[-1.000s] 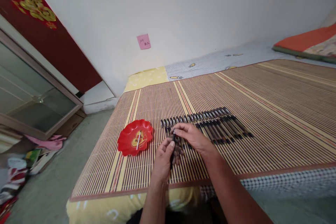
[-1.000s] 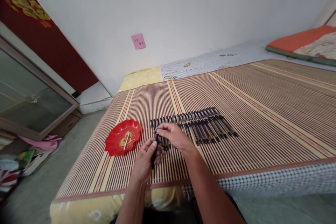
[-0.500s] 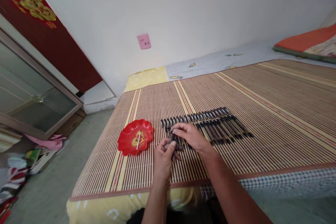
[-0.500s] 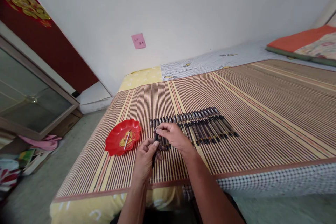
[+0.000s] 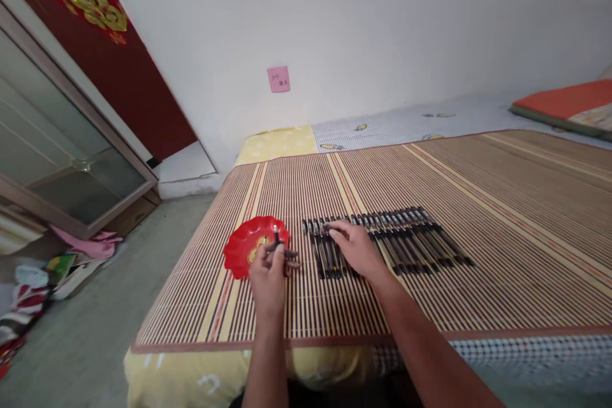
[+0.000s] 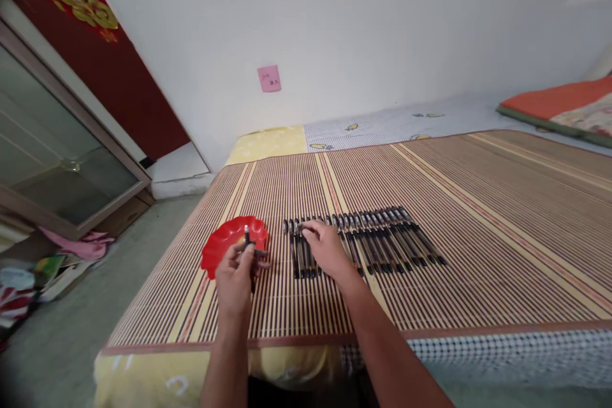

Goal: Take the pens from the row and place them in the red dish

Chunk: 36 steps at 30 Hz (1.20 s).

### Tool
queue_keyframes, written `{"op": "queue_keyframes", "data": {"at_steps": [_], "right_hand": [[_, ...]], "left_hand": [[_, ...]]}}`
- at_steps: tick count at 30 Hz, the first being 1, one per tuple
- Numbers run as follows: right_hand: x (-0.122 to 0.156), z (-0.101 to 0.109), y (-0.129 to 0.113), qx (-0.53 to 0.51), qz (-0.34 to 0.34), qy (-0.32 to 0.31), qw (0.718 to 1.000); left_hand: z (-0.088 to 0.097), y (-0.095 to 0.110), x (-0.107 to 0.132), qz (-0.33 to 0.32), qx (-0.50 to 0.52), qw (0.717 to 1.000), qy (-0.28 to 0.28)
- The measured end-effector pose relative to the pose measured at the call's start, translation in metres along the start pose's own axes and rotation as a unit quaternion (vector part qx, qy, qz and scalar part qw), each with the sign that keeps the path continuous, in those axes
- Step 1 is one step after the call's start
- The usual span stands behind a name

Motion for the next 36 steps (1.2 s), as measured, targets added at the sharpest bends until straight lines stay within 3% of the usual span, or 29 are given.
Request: {"op": "queue_keyframes", "data": {"at_steps": [3,7,9,13,17,21,31,36], "right_hand": [[-0.020,-0.012,-0.015,0.199,0.052,-0.001,0.979],[-0.054,-0.043,-0.027,0.408,0.037,-0.084,0.908],[-0.067,-0.056,-0.027,0.446,0.022,-0.112,0.888],[-0.082,-0.071,-0.020,0.469,0.004,-0.137,0.873],[-0.089,-0.073,-0.010,0.451,-0.019,-0.161,0.878],[-0.091,-0.072,-0.004,0.433,-0.029,-0.144,0.889],[-0.074,-0.105,0.001,0.400,-0.050,-0.175,0.898],[-0.068,-0.089,-0.010,0.367,-0.051,-0.144,0.918]], "left_hand": [[0.020,-0.001,-0.009,0.005,0.045,0.998,0.043],[0.024,-0.003,-0.010,0.007,0.064,0.997,0.037],[0.022,-0.004,-0.010,0.011,0.065,0.998,0.025],[0.022,-0.003,-0.012,0.025,0.080,0.996,0.021],[0.023,-0.002,-0.013,0.030,0.086,0.996,0.017],[0.025,-0.003,-0.012,0.026,0.088,0.996,0.014],[0.025,-0.003,-0.012,0.019,0.082,0.996,0.006],[0.023,-0.006,-0.011,0.017,0.060,0.998,-0.024]]}}
Point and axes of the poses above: each hand's wrist, its own x-axis away from the middle knuckle, its own z-axis out of the back of the hand, y = z × x, the point moved 4 cm from there along -x, towards the middle knuckle, and after that the axes turned 4 degrees about -z, right-handed, at the moved point
